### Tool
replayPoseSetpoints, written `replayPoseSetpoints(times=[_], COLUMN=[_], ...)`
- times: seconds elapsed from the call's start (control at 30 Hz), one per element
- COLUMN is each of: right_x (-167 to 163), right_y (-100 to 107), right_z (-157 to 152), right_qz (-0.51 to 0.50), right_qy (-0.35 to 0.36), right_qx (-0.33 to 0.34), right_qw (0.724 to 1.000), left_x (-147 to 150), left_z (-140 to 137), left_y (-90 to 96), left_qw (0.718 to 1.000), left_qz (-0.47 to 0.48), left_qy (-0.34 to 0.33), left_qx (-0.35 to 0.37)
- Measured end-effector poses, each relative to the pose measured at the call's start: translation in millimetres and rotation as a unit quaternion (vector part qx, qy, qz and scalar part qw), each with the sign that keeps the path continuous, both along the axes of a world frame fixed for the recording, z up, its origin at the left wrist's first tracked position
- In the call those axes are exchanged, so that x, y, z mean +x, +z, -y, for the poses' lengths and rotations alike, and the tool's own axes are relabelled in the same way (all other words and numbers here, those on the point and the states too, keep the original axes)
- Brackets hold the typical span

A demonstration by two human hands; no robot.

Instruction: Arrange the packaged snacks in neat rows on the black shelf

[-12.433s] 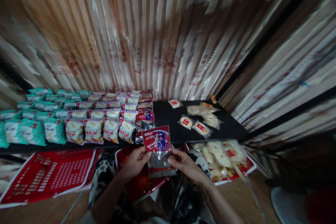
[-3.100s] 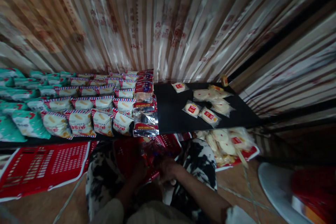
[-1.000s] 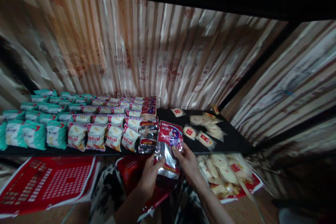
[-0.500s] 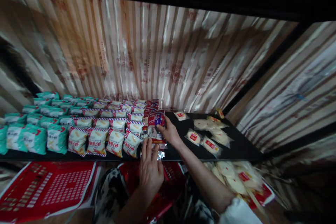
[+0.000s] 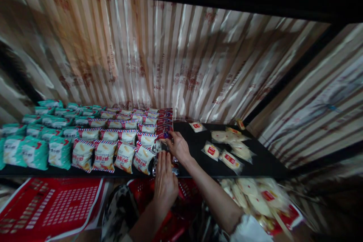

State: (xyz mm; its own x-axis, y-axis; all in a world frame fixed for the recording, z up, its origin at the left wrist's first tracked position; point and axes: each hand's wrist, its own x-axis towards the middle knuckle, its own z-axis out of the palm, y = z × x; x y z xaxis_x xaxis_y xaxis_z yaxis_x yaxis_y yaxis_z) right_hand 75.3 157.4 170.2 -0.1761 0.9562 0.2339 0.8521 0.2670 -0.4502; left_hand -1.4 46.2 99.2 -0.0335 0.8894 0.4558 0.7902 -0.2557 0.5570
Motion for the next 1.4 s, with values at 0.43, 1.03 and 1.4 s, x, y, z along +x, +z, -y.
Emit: replayPoseSetpoints(times=[0.43, 1.03, 1.4], right_x=[6, 48, 86], right_y=[-24, -48, -133], right_z=[13, 88, 127], right_qz=[-0.007, -0.287, 0.21], right_qy=[-0.029, -0.09, 0.048], right_qx=[0.046, 0.085, -0.372], right_qw=[0.998, 0.95, 0.903], left_x=[-2, -2, 7], left_z=[-3, 26, 86], left_y=[-6.7, 6.1, -96.2], left_qw=[1.0, 0.986, 0.934], left_qz=[-0.012, -0.01, -0.035], left_qy=[0.012, -0.111, -0.209], left_qx=[0.003, 0.125, -0.286])
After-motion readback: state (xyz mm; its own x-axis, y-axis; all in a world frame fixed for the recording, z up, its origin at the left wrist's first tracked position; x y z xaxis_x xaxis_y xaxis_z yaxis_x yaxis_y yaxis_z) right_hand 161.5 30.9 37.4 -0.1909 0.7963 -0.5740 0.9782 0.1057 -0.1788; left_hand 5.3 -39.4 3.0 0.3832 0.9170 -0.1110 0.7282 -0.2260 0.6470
